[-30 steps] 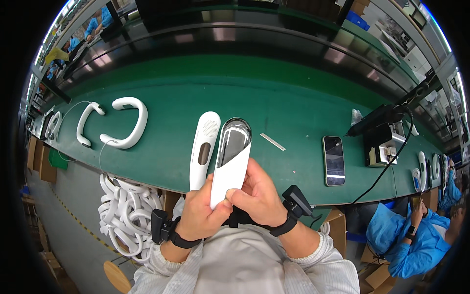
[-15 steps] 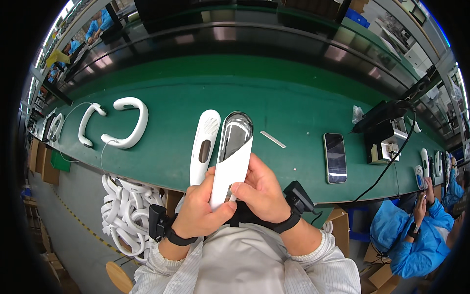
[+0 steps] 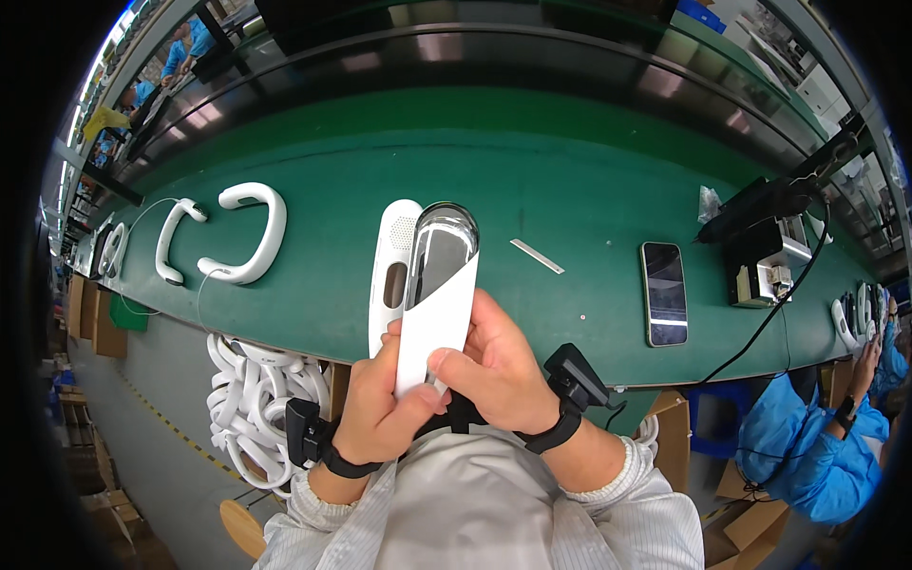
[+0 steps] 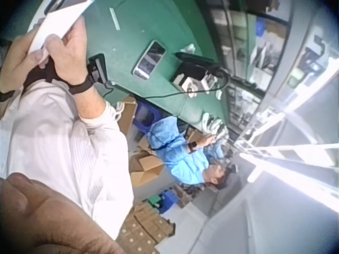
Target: The person is assembling a white plastic electronic device, specifically connecting a small internal board and wires within a plastic casing.
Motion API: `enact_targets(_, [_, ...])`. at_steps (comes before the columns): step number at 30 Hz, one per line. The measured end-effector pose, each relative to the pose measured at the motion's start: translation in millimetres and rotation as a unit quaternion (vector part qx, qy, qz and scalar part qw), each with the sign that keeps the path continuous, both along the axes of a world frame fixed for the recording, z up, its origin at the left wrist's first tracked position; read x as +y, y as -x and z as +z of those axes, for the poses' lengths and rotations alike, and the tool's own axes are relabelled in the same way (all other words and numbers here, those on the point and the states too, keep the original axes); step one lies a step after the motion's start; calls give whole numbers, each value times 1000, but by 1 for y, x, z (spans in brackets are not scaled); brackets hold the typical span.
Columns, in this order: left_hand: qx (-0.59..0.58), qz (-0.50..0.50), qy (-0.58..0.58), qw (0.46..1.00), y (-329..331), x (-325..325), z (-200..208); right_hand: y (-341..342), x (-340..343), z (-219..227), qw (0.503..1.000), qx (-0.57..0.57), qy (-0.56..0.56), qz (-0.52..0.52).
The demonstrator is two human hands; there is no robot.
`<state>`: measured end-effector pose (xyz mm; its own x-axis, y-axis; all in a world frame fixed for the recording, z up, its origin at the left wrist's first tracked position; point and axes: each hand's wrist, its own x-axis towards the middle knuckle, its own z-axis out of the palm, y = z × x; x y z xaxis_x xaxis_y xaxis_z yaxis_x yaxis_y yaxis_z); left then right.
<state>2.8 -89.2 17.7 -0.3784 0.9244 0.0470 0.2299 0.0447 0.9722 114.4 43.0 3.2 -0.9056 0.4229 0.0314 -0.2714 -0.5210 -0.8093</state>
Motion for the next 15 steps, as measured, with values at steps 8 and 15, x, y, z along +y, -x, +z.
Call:
enact_targets(8, [-2,12,-41,999,-5,-12,1,-12,-5,-3,999,-19,3,30])
enact_targets(15, [-15,33,25,999,-8,-22,10,-13,-17,-5,1000,22,-1,13])
